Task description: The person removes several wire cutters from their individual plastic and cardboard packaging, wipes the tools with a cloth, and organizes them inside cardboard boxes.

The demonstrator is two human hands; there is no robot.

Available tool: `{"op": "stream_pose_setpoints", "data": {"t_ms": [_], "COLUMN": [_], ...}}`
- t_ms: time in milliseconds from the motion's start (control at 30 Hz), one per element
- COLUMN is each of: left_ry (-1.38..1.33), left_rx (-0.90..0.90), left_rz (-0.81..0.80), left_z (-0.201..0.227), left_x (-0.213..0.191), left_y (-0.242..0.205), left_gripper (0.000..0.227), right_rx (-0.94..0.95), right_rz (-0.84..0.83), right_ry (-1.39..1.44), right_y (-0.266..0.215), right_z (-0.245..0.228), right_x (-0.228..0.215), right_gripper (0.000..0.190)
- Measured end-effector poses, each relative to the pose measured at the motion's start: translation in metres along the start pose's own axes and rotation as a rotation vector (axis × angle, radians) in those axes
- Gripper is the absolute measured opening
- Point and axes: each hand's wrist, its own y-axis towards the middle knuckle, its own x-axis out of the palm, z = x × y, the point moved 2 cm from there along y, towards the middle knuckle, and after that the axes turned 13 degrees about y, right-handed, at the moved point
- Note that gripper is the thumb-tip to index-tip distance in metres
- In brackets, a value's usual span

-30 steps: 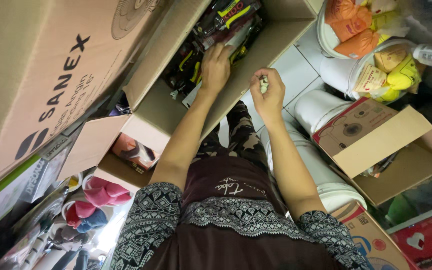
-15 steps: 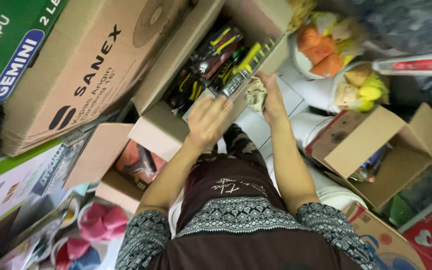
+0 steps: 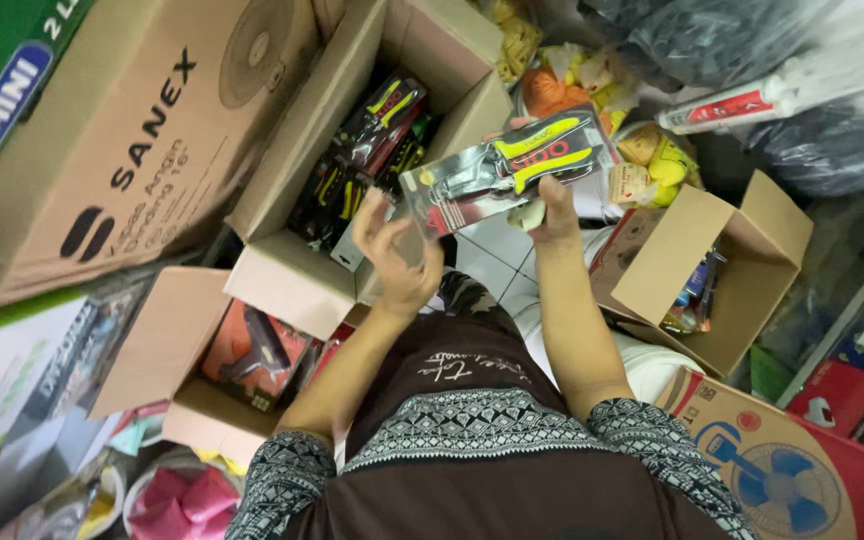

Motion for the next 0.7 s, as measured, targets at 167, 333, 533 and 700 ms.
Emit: {"op": "stream_pose_setpoints", "data": {"t_ms": [167, 333, 533, 700], "left_ry": [0.440, 0.183, 0.102, 0.344], "left_rx": [0.359, 0.192, -0.729, -0.277], "left_rz": [-0.381, -0.476, -0.319, -0.252], "left_z": [0.001, -0.014, -0.106, -0.194], "left_x": [-0.012, -0.004, 0.000, -0.004], "left_y": [0.032, 0.028, 0.010, -0.007], "left_gripper": [0.063, 0.056, 0.038, 0.027], "right_rx": [0.171, 0.306, 0.252, 0.254], "right_rz": [0.053, 0.101, 0.346, 0.376], "right_ry": [0.018, 0.018, -0.398, -0.509], "right_y": [0.001, 0.012, 0.025, 0.013], "right_z": [0.013, 0.039, 0.063, 0.071], "right_x": [-0.039, -0.066, -0.095, -0.121], "right_gripper": [0.076, 0.070, 0.048, 0.047]}}
